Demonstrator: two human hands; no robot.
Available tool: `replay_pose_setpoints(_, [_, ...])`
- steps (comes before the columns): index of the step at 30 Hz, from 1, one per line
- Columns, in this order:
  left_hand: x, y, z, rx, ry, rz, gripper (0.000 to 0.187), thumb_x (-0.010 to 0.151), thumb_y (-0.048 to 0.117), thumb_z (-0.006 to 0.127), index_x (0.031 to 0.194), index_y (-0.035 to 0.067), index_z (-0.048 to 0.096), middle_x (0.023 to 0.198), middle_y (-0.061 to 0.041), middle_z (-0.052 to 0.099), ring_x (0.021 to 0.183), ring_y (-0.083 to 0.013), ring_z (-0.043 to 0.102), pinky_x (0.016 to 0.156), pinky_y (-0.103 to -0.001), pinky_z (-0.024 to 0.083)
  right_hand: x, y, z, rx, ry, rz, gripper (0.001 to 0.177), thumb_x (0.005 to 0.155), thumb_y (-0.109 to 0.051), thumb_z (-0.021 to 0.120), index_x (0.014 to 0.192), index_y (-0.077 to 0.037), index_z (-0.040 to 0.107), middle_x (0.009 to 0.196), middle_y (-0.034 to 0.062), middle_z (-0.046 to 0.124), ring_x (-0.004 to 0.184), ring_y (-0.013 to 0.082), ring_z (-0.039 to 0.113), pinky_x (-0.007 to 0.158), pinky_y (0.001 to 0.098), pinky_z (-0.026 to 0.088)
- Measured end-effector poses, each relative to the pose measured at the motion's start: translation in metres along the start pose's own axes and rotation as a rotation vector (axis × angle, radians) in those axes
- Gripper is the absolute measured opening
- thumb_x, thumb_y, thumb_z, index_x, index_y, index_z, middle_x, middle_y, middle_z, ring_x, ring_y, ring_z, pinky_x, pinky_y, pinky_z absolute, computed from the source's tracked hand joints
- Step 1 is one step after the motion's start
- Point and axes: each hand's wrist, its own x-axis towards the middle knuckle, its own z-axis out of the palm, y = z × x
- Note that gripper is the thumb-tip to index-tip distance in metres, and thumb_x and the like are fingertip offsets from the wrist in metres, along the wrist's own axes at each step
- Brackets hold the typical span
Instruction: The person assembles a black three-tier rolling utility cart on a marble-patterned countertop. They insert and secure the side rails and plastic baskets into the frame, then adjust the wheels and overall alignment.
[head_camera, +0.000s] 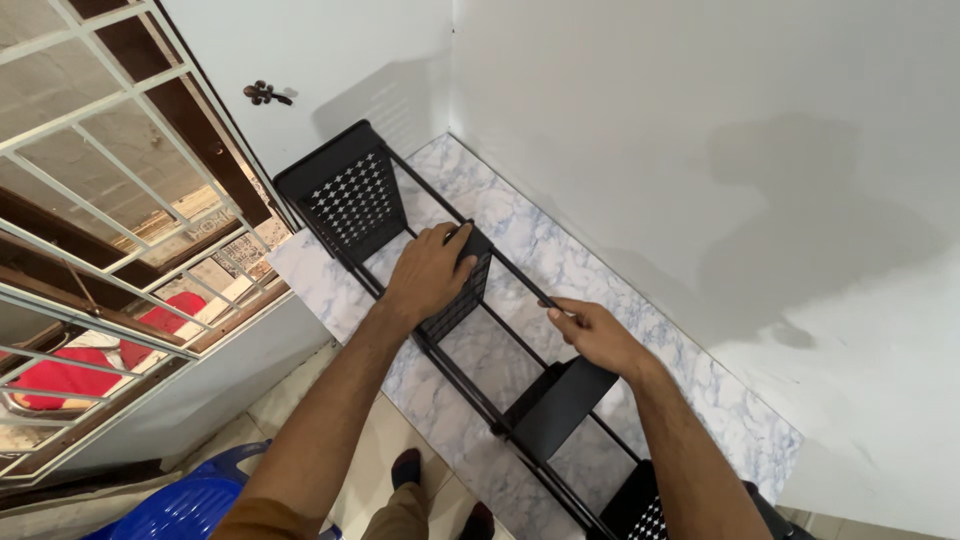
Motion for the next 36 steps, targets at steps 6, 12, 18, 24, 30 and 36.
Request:
replay_pose_setpoints(6, [-0.013,-0.011,-0.012,-0.028,-0.129,-0.146,0.050,0.102,0.033,0.055,0.144,0.007,0.052,0.116,-0.019,0.068,0.105,-0.0374,0.067,0.090,-0.047,0.054,0.006,0.005,-0.005,-0.172,0.125,-0.087,0.042,0.105,-0.039,0.056,0.127,-0.007,0.071,0.081,0.0079,0.059,0.077,0.0232,0.055,0.071,0.0384,0.047])
replay_pose_setpoints(12, [-0.019,-0.007,-0.014,-0.022,-0.115,-0.180,0.049,0.104,0.035,0.050,0.146,0.012,0.050,0.110,-0.017,0.070,0.095,-0.0373,0.070,0.081,-0.048,0.057,-0.003,-0.023,0.002,-0.426,0.226,0.077,0.041,0.103,-0.039,0.052,0.131,-0.011,0.066,0.103,0.0216,0.076,0.102,0.0402,0.071,0.091,0.0461,0.054])
replay_pose_setpoints(18, [-0.019,-0.002,-0.014,-0.004,-0.158,-0.203,0.049,0.103,0.035,0.048,0.149,0.019,0.050,0.100,-0.014,0.070,0.083,-0.0365,0.070,0.074,-0.047,0.057,0.018,-0.029,0.026,-0.581,0.409,-0.239,0.040,0.101,-0.028,0.055,0.134,-0.007,0.060,0.109,0.0202,0.071,0.096,0.0396,0.068,0.079,0.0485,0.055])
replay_pose_setpoints(24, [-0.007,-0.014,-0.024,-0.049,-0.229,-0.117,0.044,0.101,0.035,0.052,0.142,0.023,0.061,0.083,-0.013,0.072,0.078,-0.0339,0.070,0.071,-0.046,0.056,0.070,-0.029,0.060,-1.256,0.638,-0.366,0.031,0.099,-0.019,0.058,0.125,-0.003,0.061,0.087,0.0069,0.065,0.074,0.0199,0.069,0.051,0.0329,0.056])
replay_pose_setpoints(30, [-0.005,-0.021,-0.031,-0.070,-0.261,-0.070,0.047,0.097,0.038,0.056,0.142,0.026,0.062,0.080,-0.013,0.074,0.072,-0.0341,0.070,0.066,-0.047,0.055,0.078,-0.038,0.060,-1.105,0.548,-0.254,0.029,0.110,-0.031,0.050,0.093,-0.008,0.052,0.070,0.0090,0.065,0.057,0.0248,0.067,0.040,0.0370,0.052])
replay_pose_setpoints(36, [-0.003,-0.018,-0.033,-0.078,-0.327,-0.149,0.049,0.096,0.040,0.055,0.144,0.029,0.060,0.079,-0.011,0.073,0.070,-0.0319,0.070,0.064,-0.045,0.055,0.078,-0.057,0.044,-0.645,0.224,0.063,0.040,0.112,-0.041,0.038,0.102,-0.006,0.053,0.084,0.0221,0.074,0.077,0.0401,0.070,0.066,0.0497,0.055])
